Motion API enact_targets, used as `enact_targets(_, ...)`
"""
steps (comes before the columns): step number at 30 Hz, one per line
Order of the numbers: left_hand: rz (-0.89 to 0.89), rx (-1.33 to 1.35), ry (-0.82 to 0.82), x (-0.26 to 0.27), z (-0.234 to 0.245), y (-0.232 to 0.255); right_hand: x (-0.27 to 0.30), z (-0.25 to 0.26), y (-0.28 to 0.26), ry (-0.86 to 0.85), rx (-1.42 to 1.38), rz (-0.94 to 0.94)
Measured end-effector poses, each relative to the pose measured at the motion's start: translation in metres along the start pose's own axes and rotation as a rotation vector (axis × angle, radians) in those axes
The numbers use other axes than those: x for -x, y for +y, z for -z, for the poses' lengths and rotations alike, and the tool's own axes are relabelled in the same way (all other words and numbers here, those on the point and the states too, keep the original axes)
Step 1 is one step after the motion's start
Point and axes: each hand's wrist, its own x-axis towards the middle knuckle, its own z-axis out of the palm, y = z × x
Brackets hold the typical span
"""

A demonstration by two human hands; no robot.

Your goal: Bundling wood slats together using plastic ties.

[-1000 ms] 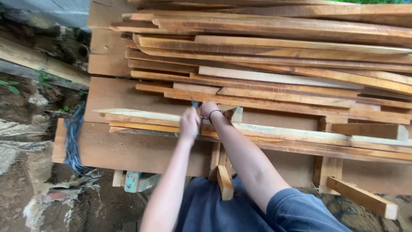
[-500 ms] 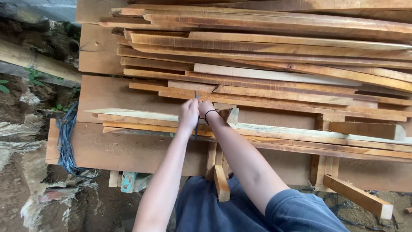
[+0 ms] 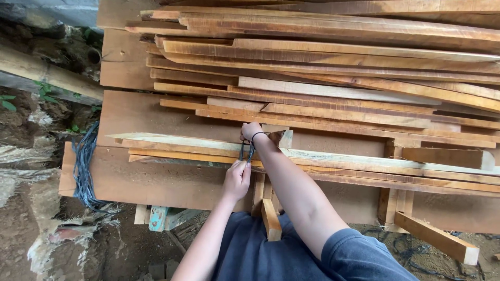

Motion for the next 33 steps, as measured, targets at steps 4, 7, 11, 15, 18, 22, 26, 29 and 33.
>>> enact_targets(4,-0.018,-0.01,-0.012,0.002,-0.004,-0.01,0.022,0.008,-0.01,0.023,-0.09,-0.032)
enact_targets(7,0.108,0.101,0.049,0.004,-0.002,-0.014,0.01,-0.002,-0.007,0.035,-0.171,-0.054)
enact_targets(11,0.01,-0.063,0.241,0.001,-0.001,-0.026,-0.022,-0.011,0.013,0.074,-0.124,0.036)
enact_targets(15,0.128,-0.47,0.169,0.001,0.014,-0.011,-0.025,-0.009,0.014,0.055,-0.099,0.046)
enact_targets(18,0.116,-0.593,0.185,0.008,0.01,-0.028,-0.04,-0.012,0.023,0.056,-0.054,0.098)
enact_targets(22,0.066,-0.695,0.251,0.003,-0.005,-0.055,-0.018,-0.012,0.012,0.065,-0.091,0.091)
enact_targets(26,0.156,-0.533,0.293,-0.016,-0.015,-0.059,-0.003,-0.005,0.005,0.04,-0.059,0.089)
enact_targets(29,0.187,-0.422,0.339,-0.034,-0.016,-0.04,-0.001,-0.001,0.006,0.045,-0.067,0.088)
enact_targets(33,0.264,-0.241,0.273,-0.048,-0.018,-0.029,0.063,0.011,-0.024,0.075,-0.019,0.126)
